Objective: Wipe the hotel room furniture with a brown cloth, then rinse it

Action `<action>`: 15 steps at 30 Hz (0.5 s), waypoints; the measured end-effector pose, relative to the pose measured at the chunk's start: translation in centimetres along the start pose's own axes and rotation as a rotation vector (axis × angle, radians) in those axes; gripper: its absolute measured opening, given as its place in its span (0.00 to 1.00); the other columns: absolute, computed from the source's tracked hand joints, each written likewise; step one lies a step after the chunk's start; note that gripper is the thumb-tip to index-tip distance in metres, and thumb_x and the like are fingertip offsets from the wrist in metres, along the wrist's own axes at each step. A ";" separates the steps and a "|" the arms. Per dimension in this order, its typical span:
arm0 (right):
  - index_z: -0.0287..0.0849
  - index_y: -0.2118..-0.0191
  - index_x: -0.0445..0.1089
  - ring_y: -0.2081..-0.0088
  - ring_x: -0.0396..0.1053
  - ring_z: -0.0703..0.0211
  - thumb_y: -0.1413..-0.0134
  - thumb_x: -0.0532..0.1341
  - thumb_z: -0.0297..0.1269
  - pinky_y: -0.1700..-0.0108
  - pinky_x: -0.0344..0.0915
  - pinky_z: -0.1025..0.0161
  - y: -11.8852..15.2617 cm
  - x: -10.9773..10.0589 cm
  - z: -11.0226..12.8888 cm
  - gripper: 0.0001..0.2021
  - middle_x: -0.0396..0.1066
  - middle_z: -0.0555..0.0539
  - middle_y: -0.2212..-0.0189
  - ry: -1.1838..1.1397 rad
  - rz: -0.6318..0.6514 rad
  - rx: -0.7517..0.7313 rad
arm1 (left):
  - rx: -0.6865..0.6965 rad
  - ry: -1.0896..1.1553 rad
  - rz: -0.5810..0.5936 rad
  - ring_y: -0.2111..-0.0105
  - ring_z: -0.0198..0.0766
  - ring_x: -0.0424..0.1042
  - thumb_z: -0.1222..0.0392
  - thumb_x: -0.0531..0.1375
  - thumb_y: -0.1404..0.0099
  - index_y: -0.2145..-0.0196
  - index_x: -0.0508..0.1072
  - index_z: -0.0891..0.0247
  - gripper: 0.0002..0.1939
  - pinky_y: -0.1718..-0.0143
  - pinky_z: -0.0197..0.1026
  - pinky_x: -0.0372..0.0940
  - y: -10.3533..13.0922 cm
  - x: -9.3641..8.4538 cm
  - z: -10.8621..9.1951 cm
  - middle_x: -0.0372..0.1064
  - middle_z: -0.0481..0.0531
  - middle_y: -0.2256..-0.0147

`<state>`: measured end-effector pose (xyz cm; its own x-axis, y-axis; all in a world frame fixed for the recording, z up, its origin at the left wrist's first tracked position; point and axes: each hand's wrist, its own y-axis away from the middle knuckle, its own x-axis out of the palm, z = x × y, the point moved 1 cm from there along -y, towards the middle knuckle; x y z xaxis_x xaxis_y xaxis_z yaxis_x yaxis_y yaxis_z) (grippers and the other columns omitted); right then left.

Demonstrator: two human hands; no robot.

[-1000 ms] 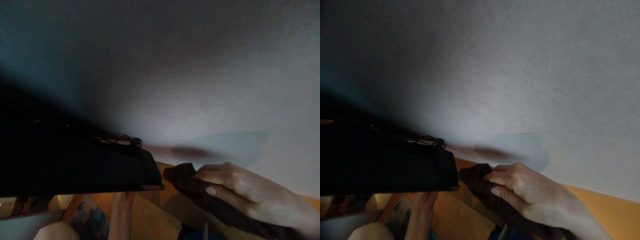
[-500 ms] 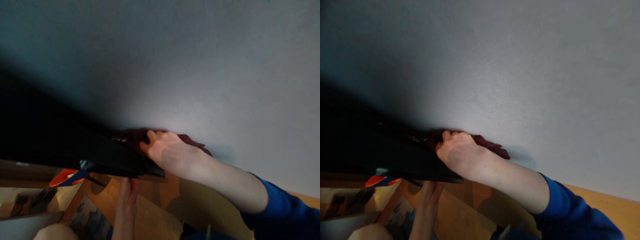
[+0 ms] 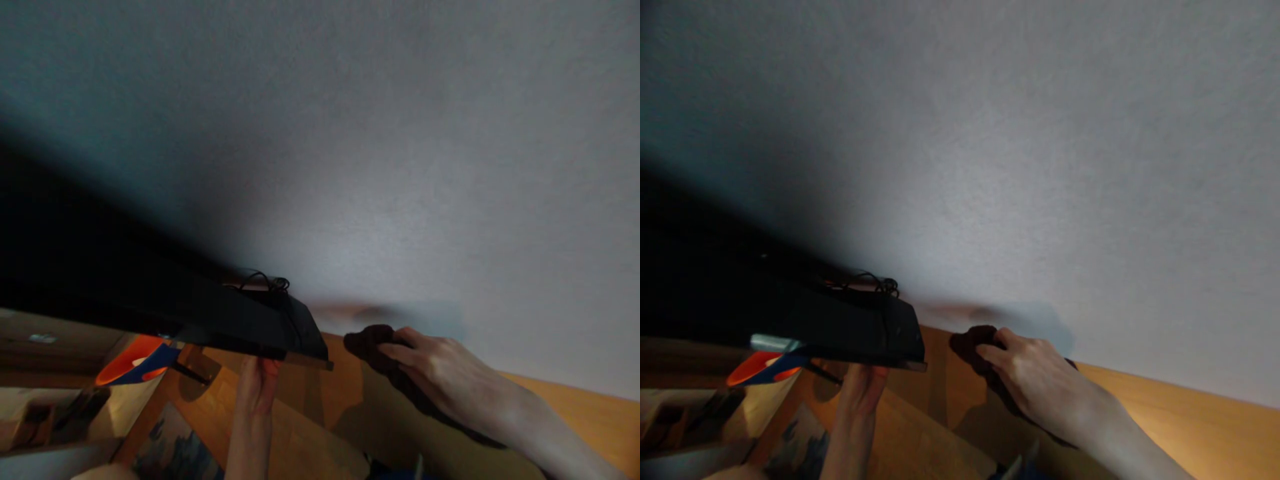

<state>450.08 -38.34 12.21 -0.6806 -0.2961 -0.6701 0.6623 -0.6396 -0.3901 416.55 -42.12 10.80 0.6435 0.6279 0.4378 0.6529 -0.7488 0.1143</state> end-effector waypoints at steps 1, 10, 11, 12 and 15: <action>0.46 0.49 0.68 0.67 0.71 0.62 0.41 0.49 0.26 0.66 0.69 0.65 0.2 0.3 -0.6 0.18 0.70 0.43 0.61 -0.053 -0.037 0.025 | -0.002 0.001 0.011 0.73 0.34 0.73 0.65 0.61 0.40 0.55 0.74 0.63 0.14 0.70 0.34 0.69 0.1 0.1 -0.1 0.76 0.52 0.68; 0.43 0.41 0.59 0.44 0.61 0.54 0.39 0.51 0.35 0.46 0.65 0.55 -4.9 1.5 2.9 0.20 0.59 0.38 0.45 -0.290 -0.229 -0.234 | -0.077 0.046 0.018 0.70 0.35 0.74 0.67 0.56 0.37 0.56 0.74 0.63 0.12 0.69 0.33 0.70 0.2 0.0 0.2 0.75 0.53 0.68; 0.41 0.41 0.58 0.45 0.62 0.55 0.38 0.50 0.34 0.46 0.65 0.54 -6.0 1.6 3.4 0.20 0.59 0.38 0.45 -0.282 -0.205 -0.225 | -0.076 0.053 0.032 0.68 0.35 0.75 0.67 0.57 0.38 0.56 0.74 0.62 0.12 0.68 0.33 0.71 0.2 -0.1 0.3 0.75 0.53 0.66; 0.40 0.41 0.58 0.46 0.63 0.55 0.38 0.49 0.34 0.46 0.65 0.54 -7.1 1.6 3.9 0.20 0.60 0.37 0.46 -0.277 -0.201 -0.215 | -0.077 0.061 0.043 0.67 0.36 0.75 0.67 0.58 0.39 0.57 0.74 0.62 0.12 0.68 0.33 0.71 0.1 -0.3 0.3 0.75 0.53 0.65; 0.41 0.42 0.60 0.46 0.63 0.55 0.38 0.48 0.33 0.45 0.64 0.53 -9.8 0.5 5.8 0.19 0.60 0.38 0.46 -0.277 -0.255 -0.272 | -0.072 0.101 0.066 0.69 0.36 0.75 0.68 0.59 0.40 0.62 0.76 0.62 0.09 0.70 0.34 0.70 0.1 -0.2 0.2 0.76 0.52 0.66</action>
<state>441.43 -36.29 19.37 -0.8658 -0.3560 -0.3517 0.4961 -0.5180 -0.6968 416.54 -42.29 10.58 0.6381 0.5553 0.5333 0.5781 -0.8031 0.1445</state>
